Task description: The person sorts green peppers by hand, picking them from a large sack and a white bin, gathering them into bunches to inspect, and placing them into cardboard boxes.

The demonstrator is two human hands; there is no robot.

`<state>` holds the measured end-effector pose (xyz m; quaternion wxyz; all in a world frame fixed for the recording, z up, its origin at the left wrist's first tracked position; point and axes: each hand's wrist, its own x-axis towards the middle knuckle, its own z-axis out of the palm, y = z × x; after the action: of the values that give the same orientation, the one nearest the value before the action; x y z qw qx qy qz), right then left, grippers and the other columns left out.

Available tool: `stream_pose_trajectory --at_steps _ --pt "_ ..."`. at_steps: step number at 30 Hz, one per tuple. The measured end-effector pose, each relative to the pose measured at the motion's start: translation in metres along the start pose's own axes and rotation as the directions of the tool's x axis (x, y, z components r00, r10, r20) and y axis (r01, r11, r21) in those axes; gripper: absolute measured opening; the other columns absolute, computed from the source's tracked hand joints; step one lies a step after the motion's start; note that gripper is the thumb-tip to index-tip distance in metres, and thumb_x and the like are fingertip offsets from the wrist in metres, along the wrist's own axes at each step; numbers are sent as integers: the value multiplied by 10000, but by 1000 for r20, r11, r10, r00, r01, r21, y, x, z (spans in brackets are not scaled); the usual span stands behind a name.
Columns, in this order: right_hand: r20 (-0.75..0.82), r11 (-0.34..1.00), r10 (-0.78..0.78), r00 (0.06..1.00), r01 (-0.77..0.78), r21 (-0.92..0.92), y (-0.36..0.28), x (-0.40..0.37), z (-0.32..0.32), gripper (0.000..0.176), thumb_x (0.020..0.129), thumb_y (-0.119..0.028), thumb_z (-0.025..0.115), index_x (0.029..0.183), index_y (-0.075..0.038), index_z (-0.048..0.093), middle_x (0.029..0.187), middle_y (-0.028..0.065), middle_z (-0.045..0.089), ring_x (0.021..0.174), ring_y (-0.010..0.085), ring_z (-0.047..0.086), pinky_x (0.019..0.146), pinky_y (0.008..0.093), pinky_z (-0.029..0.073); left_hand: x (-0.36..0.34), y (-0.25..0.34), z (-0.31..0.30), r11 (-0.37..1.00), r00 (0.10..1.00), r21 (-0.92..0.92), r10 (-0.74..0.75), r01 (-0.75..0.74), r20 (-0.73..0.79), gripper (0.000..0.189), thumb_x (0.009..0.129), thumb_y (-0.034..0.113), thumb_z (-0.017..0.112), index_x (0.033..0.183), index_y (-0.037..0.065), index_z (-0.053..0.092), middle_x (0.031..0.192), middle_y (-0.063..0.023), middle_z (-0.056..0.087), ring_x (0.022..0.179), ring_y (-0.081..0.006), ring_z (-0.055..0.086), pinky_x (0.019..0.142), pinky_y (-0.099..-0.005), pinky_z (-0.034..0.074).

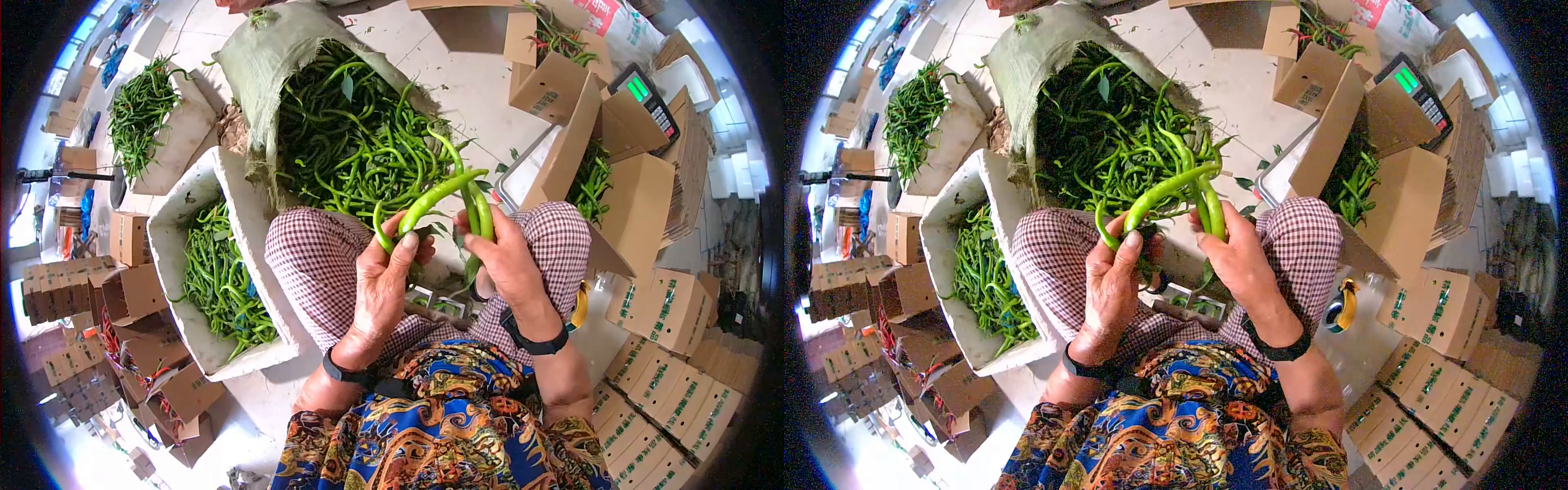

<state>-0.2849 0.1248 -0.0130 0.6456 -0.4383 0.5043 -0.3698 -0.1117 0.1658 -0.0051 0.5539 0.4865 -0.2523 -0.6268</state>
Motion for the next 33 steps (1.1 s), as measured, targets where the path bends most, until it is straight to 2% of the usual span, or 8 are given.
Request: stream_pose_trajectory --at_steps 2,4,5,11,20,25,27,33 --pt "21 989 -74 997 76 -125 4 0 -6 326 902 -35 500 1225 3 488 1078 113 611 999 189 599 908 329 472 0 -1 -2 999 998 10 -36 36 43 339 967 220 546 1252 37 541 949 -16 635 780 -78 589 531 -205 446" --pt "164 852 186 969 -242 465 -6 -1 -8 359 903 -43 542 1252 -5 464 1058 94 615 976 168 604 877 294 480 0 -1 -4 999 998 16 -47 46 52 342 970 187 545 1265 16 532 997 -26 629 851 -90 594 694 -229 467" --pt "164 852 186 969 -243 465 -3 0 -8 359 903 -43 542 1252 -5 464 1058 94 615 976 168 604 877 294 480 0 -1 -5 998 997 20 -56 54 60 346 973 154 543 1278 -5 522 1044 -36 622 922 -101 599 857 -254 489" --pt "-57 965 3 998 12 263 0 1 -3 352 870 -3 601 1214 -16 530 1005 21 611 929 90 571 840 231 454 -1 -4 -4 996 994 91 10 -20 110 361 974 139 534 1297 -19 500 1076 -48 609 968 -119 591 887 -270 486" --pt "-160 994 97 982 -103 -35 -2 9 -5 208 821 -55 693 1024 -31 654 778 -63 566 694 44 464 644 209 386 -3 4 -5 999 995 35 -5 1 102 349 978 133 525 1290 -20 500 1087 -52 597 993 -125 592 911 -265 477" --pt "-163 996 31 986 -17 89 4 13 -7 251 803 -41 695 1050 -13 655 807 -51 605 683 45 493 596 200 382 -5 10 -8 997 992 76 10 -20 126 310 970 107 527 1252 -22 517 1071 -35 600 982 -112 581 906 -259 469" --pt "-17 940 162 987 -149 307 5 13 -13 262 810 -18 680 1071 -25 654 882 -34 640 723 72 552 625 212 428 -6 8 -9 996 991 83 31 -42 128 302 968 103 528 1244 -19 521 1061 -32 601 975 -107 579 903 -258 467" --pt "-131 965 31 991 5 263 13 16 -10 211 857 -90 676 1064 -63 651 944 -26 636 772 34 522 633 209 391 -7 6 -15 995 989 88 37 -50 144 299 967 92 526 1247 -14 519 1043 -27 599 955 -95 572 887 -251 470"
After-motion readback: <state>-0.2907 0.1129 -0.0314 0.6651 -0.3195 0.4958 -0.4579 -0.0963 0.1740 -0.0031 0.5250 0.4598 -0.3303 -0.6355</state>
